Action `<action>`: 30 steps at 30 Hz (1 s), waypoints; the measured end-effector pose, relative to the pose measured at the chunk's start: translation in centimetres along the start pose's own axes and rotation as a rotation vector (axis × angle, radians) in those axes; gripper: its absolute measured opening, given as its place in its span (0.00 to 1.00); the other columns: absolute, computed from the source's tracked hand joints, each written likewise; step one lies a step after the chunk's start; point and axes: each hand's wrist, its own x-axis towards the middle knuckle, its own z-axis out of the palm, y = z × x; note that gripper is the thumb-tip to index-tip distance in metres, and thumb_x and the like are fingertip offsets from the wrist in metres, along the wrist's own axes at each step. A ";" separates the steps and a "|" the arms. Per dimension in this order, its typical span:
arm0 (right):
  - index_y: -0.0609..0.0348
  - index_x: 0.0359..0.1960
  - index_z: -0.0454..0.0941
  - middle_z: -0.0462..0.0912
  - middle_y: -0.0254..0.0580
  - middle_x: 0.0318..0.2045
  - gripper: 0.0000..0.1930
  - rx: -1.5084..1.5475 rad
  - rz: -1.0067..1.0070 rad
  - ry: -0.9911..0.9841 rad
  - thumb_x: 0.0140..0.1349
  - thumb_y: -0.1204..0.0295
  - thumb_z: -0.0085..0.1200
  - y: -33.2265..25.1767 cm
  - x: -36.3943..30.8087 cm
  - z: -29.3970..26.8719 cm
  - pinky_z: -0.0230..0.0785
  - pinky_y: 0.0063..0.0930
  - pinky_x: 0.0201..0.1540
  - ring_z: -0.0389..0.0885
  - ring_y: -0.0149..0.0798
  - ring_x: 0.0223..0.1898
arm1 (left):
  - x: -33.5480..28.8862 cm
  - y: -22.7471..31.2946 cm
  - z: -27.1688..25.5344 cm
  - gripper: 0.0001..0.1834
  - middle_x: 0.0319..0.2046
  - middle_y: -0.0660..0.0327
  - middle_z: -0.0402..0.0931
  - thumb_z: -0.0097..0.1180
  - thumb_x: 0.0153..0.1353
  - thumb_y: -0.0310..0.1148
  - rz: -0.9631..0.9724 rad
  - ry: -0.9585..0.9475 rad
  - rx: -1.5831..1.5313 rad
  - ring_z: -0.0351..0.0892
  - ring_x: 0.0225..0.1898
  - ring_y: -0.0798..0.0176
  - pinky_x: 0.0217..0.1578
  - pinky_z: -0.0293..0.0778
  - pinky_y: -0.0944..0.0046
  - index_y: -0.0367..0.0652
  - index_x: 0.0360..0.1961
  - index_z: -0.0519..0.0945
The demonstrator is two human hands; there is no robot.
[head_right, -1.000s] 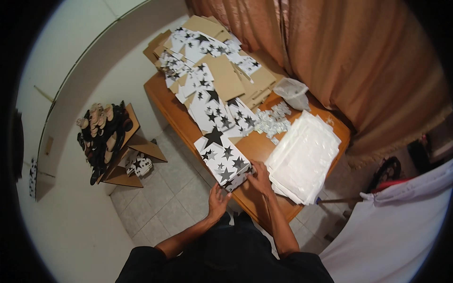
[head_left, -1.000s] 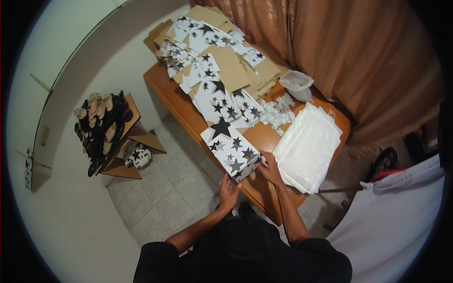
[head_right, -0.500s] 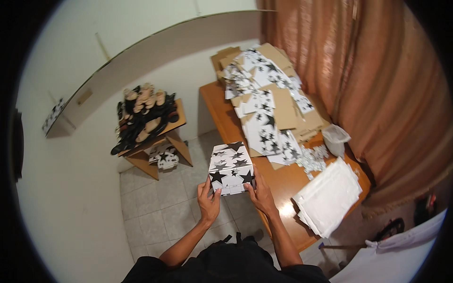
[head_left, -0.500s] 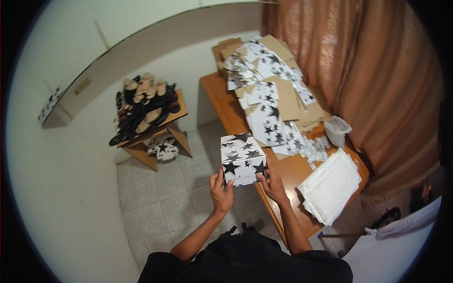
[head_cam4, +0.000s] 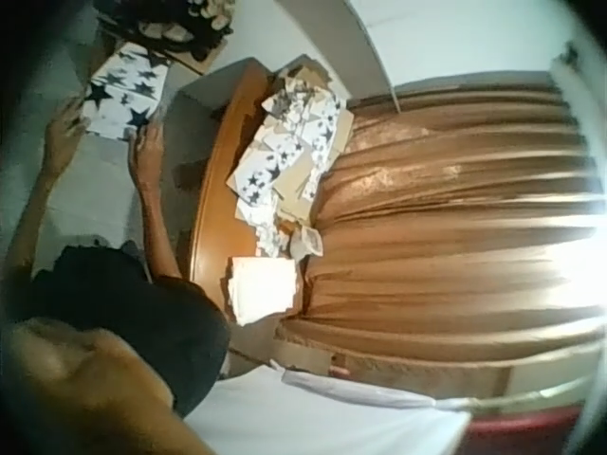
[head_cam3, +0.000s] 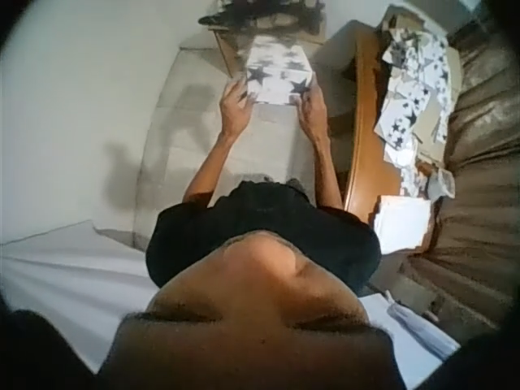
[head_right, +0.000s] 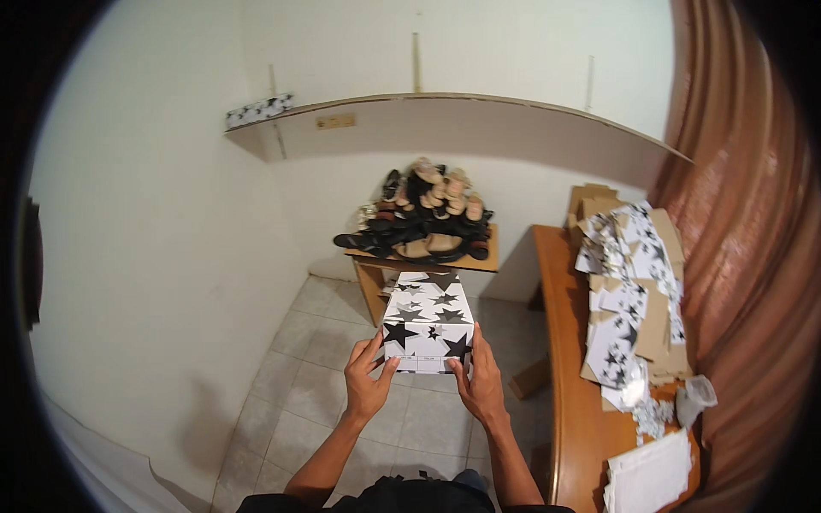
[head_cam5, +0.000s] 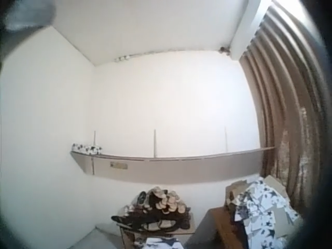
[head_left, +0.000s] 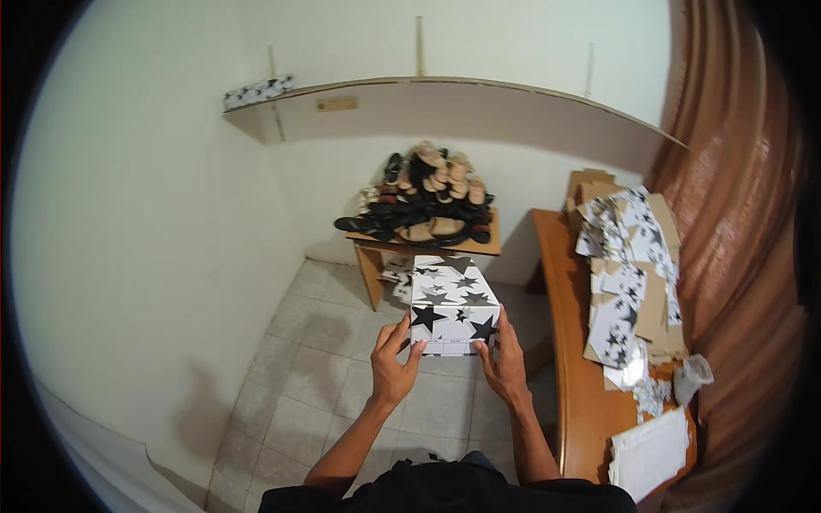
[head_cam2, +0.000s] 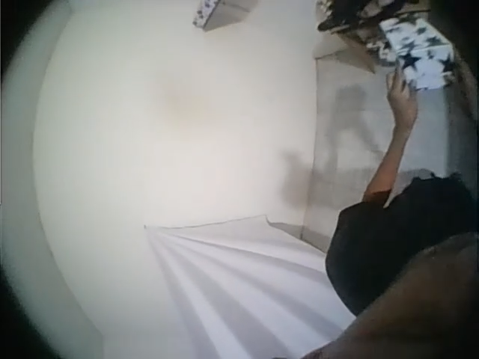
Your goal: The person is folding and assembling cardboard shoe boxes and placing the finished boxes on a shelf.
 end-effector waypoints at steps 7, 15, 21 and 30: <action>0.62 0.76 0.52 0.76 0.60 0.56 0.42 0.003 -0.156 -0.114 0.64 0.71 0.64 -4.1 7.2 10.6 0.78 0.38 0.49 0.79 0.53 0.53 | 4.0 -4.9 -9.4 0.30 0.52 0.52 0.74 0.64 0.62 0.21 0.008 0.208 0.045 0.80 0.53 0.57 0.43 0.87 0.63 0.35 0.67 0.72; 0.70 0.74 0.53 0.76 0.66 0.57 0.41 0.093 -0.307 -0.136 0.65 0.69 0.64 -4.0 16.7 21.6 0.73 0.44 0.55 0.79 0.58 0.55 | 11.6 -11.0 -15.6 0.31 0.51 0.53 0.74 0.65 0.61 0.21 -0.003 0.328 0.122 0.80 0.54 0.58 0.42 0.87 0.64 0.35 0.66 0.73; 0.71 0.74 0.53 0.76 0.67 0.56 0.42 0.156 -0.413 -0.131 0.64 0.69 0.65 -5.2 27.0 29.7 0.73 0.44 0.55 0.79 0.59 0.55 | 20.5 -16.1 -20.3 0.32 0.49 0.54 0.76 0.66 0.60 0.22 0.058 0.418 0.167 0.81 0.48 0.60 0.40 0.87 0.64 0.40 0.67 0.74; 0.76 0.72 0.56 0.76 0.69 0.56 0.41 0.217 -0.523 -0.083 0.63 0.69 0.66 -8.1 40.2 39.7 0.72 0.45 0.57 0.78 0.61 0.55 | 33.2 -22.3 -27.4 0.32 0.50 0.54 0.76 0.66 0.59 0.19 0.138 0.502 0.172 0.81 0.50 0.60 0.43 0.87 0.64 0.40 0.67 0.73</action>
